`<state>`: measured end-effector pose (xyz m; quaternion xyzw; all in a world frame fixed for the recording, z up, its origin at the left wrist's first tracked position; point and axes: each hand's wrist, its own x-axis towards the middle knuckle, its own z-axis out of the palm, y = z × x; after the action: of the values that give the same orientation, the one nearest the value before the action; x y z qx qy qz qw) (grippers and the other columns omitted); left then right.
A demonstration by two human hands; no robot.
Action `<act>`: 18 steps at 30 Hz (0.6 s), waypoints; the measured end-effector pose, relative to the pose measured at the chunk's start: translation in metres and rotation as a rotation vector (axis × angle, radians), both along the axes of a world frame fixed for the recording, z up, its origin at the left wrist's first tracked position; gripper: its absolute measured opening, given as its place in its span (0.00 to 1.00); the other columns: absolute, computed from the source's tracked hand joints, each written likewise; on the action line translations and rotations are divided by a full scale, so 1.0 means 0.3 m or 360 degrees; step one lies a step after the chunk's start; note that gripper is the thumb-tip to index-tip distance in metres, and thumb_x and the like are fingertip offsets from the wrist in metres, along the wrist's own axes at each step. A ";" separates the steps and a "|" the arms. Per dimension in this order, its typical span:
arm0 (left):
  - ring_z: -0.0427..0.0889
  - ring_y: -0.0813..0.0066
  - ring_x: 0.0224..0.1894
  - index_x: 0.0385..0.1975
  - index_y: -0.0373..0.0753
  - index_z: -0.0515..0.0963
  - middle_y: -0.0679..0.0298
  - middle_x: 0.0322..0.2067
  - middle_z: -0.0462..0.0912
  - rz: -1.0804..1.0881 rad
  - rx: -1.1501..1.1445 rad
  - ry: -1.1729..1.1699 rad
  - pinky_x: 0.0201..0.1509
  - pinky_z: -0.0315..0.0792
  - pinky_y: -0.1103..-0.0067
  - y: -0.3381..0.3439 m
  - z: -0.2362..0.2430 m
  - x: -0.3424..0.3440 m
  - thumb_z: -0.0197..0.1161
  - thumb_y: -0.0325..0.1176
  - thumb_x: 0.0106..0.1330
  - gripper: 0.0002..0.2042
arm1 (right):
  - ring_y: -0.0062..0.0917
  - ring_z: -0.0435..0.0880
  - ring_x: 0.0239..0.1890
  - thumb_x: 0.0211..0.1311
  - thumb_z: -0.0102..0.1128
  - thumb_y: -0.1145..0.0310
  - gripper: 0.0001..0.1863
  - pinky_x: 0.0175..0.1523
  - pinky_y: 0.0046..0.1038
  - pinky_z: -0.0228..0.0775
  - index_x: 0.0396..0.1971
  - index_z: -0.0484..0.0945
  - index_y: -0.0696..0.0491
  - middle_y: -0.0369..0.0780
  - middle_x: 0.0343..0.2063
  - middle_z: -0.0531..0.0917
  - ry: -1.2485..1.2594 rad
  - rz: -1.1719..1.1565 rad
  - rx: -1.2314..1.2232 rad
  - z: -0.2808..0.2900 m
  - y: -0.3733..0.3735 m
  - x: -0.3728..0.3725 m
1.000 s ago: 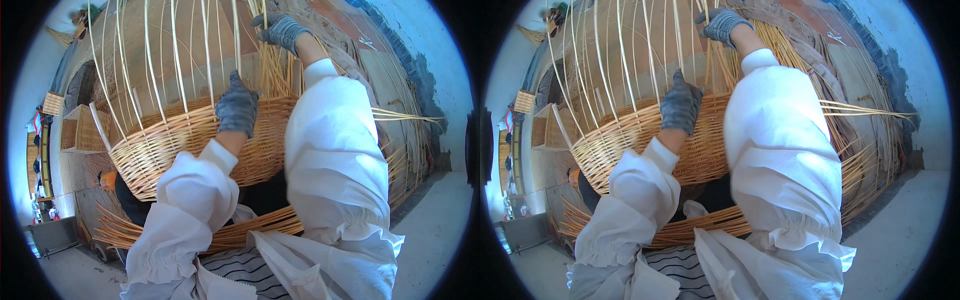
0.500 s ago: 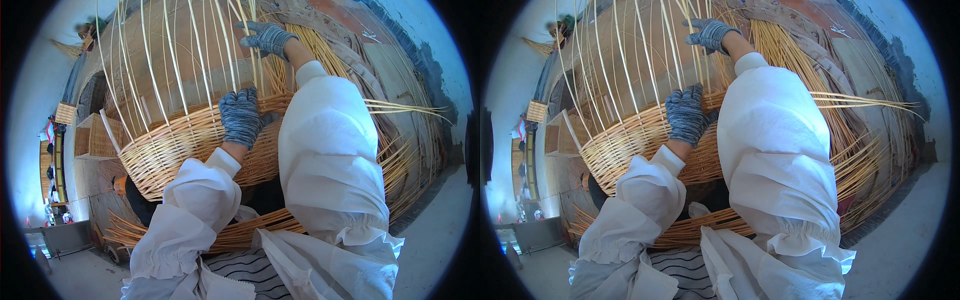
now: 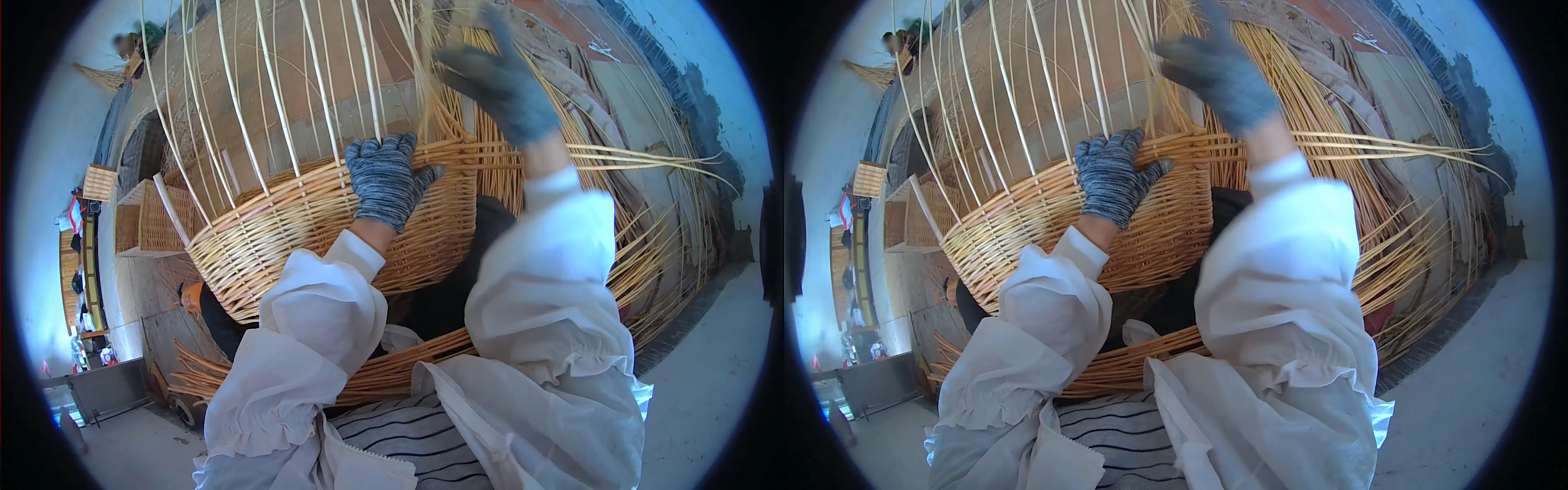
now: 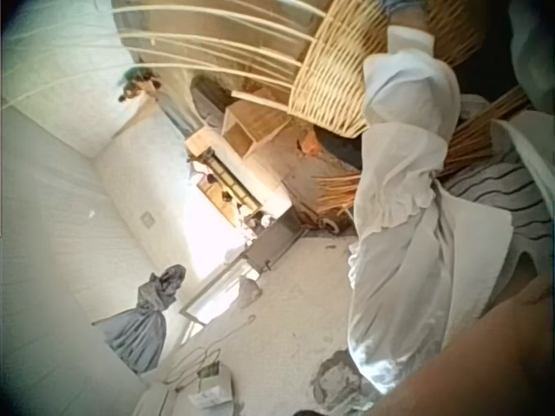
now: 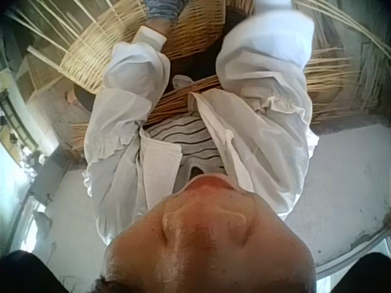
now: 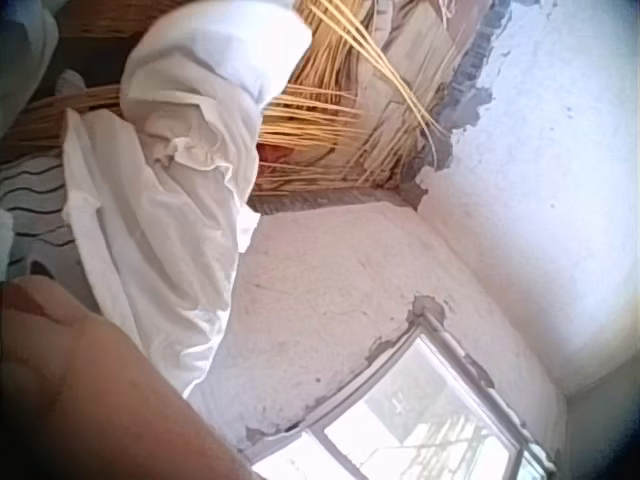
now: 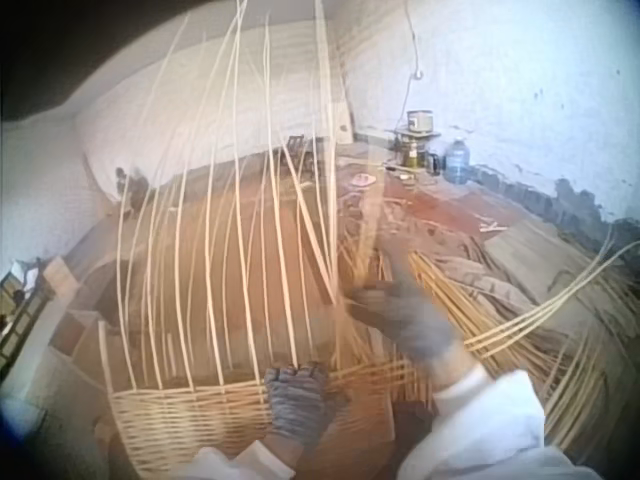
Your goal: Weaving a large wicker basket using willow rods, including trimming rods with shears.
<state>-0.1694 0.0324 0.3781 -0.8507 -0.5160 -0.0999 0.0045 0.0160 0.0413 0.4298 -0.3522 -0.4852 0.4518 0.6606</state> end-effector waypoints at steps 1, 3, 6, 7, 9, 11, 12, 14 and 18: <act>0.77 0.58 0.44 0.45 0.42 0.78 0.57 0.37 0.81 0.0014 -0.0006 -0.0077 0.57 0.60 0.63 0.007 0.020 0.007 0.58 0.59 0.56 0.27 | 0.29 0.81 0.42 0.60 0.58 0.65 0.17 0.42 0.28 0.76 0.47 0.74 0.57 0.43 0.37 0.81 0.0786 -0.0091 -0.0147 -0.028 -0.072 0.036; 0.79 0.58 0.37 0.38 0.43 0.82 0.57 0.30 0.83 0.0084 -0.0112 -0.0113 0.52 0.65 0.65 0.021 0.043 0.019 0.55 0.57 0.59 0.23 | 0.25 0.81 0.33 0.61 0.57 0.66 0.13 0.35 0.23 0.72 0.41 0.74 0.58 0.42 0.33 0.81 0.0844 -0.0123 -0.0266 -0.078 -0.199 0.065; 0.79 0.59 0.28 0.29 0.44 0.83 0.58 0.23 0.82 0.0203 -0.0181 -0.0054 0.44 0.67 0.65 0.029 0.014 0.022 0.52 0.54 0.63 0.20 | 0.22 0.79 0.23 0.60 0.59 0.66 0.11 0.30 0.20 0.69 0.37 0.74 0.58 0.40 0.27 0.81 0.0174 -0.0627 -0.0385 -0.151 -0.326 0.095; 0.79 0.58 0.26 0.27 0.45 0.83 0.59 0.20 0.81 0.0176 -0.0044 -0.0082 0.41 0.68 0.65 0.031 -0.008 0.023 0.53 0.52 0.62 0.19 | 0.22 0.78 0.21 0.60 0.59 0.65 0.11 0.29 0.20 0.70 0.37 0.75 0.58 0.40 0.26 0.81 -0.0023 -0.0777 -0.0339 -0.147 -0.334 0.089; 0.78 0.56 0.23 0.24 0.46 0.83 0.59 0.18 0.81 0.0085 0.0111 -0.0198 0.37 0.68 0.65 0.031 -0.056 0.026 0.54 0.50 0.62 0.17 | 0.23 0.77 0.18 0.60 0.58 0.65 0.12 0.28 0.20 0.70 0.37 0.75 0.58 0.39 0.24 0.81 -0.0429 -0.0765 -0.0134 -0.196 -0.315 0.117; 0.77 0.56 0.23 0.23 0.46 0.82 0.60 0.18 0.80 0.0059 0.0314 -0.0434 0.35 0.67 0.65 0.030 -0.077 0.039 0.54 0.49 0.62 0.16 | 0.22 0.77 0.18 0.63 0.55 0.65 0.11 0.27 0.21 0.70 0.38 0.75 0.57 0.39 0.25 0.81 -0.0014 -0.0644 -0.0583 -0.263 -0.270 0.183; 0.77 0.56 0.23 0.23 0.46 0.82 0.61 0.19 0.81 -0.0085 0.0334 -0.0412 0.35 0.67 0.65 0.026 -0.067 0.036 0.54 0.48 0.62 0.15 | 0.21 0.77 0.19 0.64 0.54 0.65 0.11 0.26 0.21 0.70 0.39 0.75 0.57 0.39 0.26 0.81 0.0177 -0.0642 -0.0904 -0.327 -0.249 0.228; 0.78 0.57 0.28 0.28 0.46 0.81 0.61 0.23 0.82 -0.0132 0.0222 -0.0327 0.38 0.68 0.65 0.015 0.001 -0.008 0.55 0.48 0.62 0.14 | 0.25 0.80 0.24 0.64 0.52 0.64 0.14 0.32 0.22 0.73 0.42 0.75 0.59 0.42 0.31 0.83 0.0019 -0.0345 -0.0678 -0.364 -0.214 0.294; 0.74 0.61 0.48 0.52 0.38 0.70 0.54 0.43 0.76 -0.0252 0.0571 -0.1535 0.52 0.70 0.65 -0.041 0.211 -0.388 0.62 0.34 0.59 0.21 | 0.25 0.82 0.31 0.65 0.51 0.53 0.21 0.32 0.23 0.74 0.43 0.77 0.57 0.41 0.34 0.83 0.0312 -0.0663 -0.0795 -0.389 -0.284 0.282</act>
<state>-0.2857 0.0201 0.4415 -0.7302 -0.3684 -0.5674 -0.0956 0.1007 -0.0438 0.3131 -0.5496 -0.2112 0.4438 0.6755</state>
